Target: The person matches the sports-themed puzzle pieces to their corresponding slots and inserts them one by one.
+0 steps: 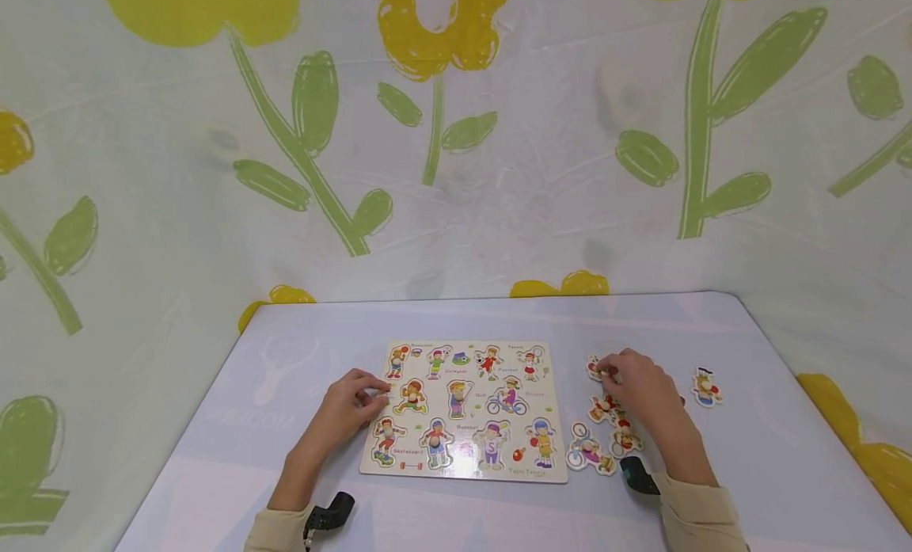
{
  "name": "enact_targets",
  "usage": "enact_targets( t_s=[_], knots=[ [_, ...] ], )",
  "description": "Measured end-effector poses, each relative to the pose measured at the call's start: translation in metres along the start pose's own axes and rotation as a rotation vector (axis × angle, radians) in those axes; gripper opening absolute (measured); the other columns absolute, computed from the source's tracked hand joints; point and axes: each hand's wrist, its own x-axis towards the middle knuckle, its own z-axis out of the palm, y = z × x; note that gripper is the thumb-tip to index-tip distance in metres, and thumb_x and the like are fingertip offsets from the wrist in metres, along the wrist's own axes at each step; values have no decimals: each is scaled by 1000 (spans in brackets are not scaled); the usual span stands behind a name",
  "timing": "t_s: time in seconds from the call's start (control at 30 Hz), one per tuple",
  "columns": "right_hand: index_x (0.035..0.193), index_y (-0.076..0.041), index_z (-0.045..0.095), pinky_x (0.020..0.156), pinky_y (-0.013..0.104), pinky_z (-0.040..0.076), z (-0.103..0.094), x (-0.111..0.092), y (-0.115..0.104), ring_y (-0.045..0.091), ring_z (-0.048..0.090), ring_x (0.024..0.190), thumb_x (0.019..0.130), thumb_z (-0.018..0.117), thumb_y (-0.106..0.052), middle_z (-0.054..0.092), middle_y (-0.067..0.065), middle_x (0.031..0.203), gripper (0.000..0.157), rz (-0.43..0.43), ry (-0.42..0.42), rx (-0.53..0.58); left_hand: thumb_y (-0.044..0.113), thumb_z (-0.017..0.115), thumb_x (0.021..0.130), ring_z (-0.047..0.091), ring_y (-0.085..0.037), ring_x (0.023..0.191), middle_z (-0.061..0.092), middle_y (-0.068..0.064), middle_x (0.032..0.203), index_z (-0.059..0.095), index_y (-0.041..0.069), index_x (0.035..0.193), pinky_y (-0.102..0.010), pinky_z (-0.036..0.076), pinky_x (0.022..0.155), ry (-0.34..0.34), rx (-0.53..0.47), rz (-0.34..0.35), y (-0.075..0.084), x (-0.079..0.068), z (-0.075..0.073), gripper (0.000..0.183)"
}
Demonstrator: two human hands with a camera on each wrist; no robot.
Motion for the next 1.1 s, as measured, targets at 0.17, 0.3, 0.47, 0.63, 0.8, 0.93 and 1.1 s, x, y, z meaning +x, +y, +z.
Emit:
enact_targets(
  t_s=[0.17, 0.3, 0.47, 0.63, 0.8, 0.93, 1.1],
  knots=[
    [105, -3, 73, 72, 49, 53, 1, 0, 1, 28, 63, 85, 88, 69, -14, 69, 11, 94, 20, -5, 1, 1, 14, 76, 84, 50, -8, 72, 61, -3, 101, 75, 13, 98, -18, 43, 60, 0, 3, 0, -1, 0, 1, 14],
    [103, -4, 73, 71, 49, 53, 1, 1, 1, 28, 63, 83, 87, 70, -14, 69, 10, 92, 20, -15, 9, -9, 15, 75, 84, 51, -8, 72, 60, -3, 101, 75, 13, 99, -18, 43, 60, 0, -1, 0, -2, 0, 1, 14],
    [103, -5, 73, 72, 50, 52, 0, 0, -2, 28, 64, 85, 87, 71, -15, 69, 8, 92, 19, -27, 12, -20, 15, 75, 85, 51, -8, 72, 60, -3, 101, 75, 13, 99, -18, 43, 60, -5, -7, -8, -1, 0, 0, 15],
    [106, -5, 73, 74, 50, 53, 0, 1, -6, 28, 64, 86, 87, 71, -16, 70, 8, 93, 22, -23, -3, -10, 14, 75, 84, 51, -8, 72, 61, -4, 102, 75, 13, 99, -18, 43, 60, -6, -4, -4, -2, 1, 0, 15],
    [106, -5, 73, 77, 51, 53, -2, 1, -15, 27, 64, 87, 88, 70, -16, 69, 7, 94, 21, -40, 3, -4, 14, 76, 84, 50, -8, 72, 60, -4, 102, 76, 12, 99, -18, 43, 60, -2, -14, 0, -2, 2, 0, 15],
    [105, -7, 73, 74, 49, 52, -1, 0, -25, 25, 64, 87, 88, 70, -17, 68, 5, 94, 19, -64, 0, -1, 14, 75, 84, 50, -8, 71, 60, -5, 101, 75, 11, 100, -19, 42, 59, -8, -22, 7, 0, 1, 0, 16],
    [105, -8, 73, 71, 43, 53, 3, 3, -41, 21, 63, 83, 89, 70, -17, 68, 3, 94, 18, -95, -9, 1, 15, 75, 84, 51, -8, 71, 60, -4, 102, 75, 12, 100, -18, 43, 59, -8, -18, -2, 0, 0, -1, 16]
  ],
)
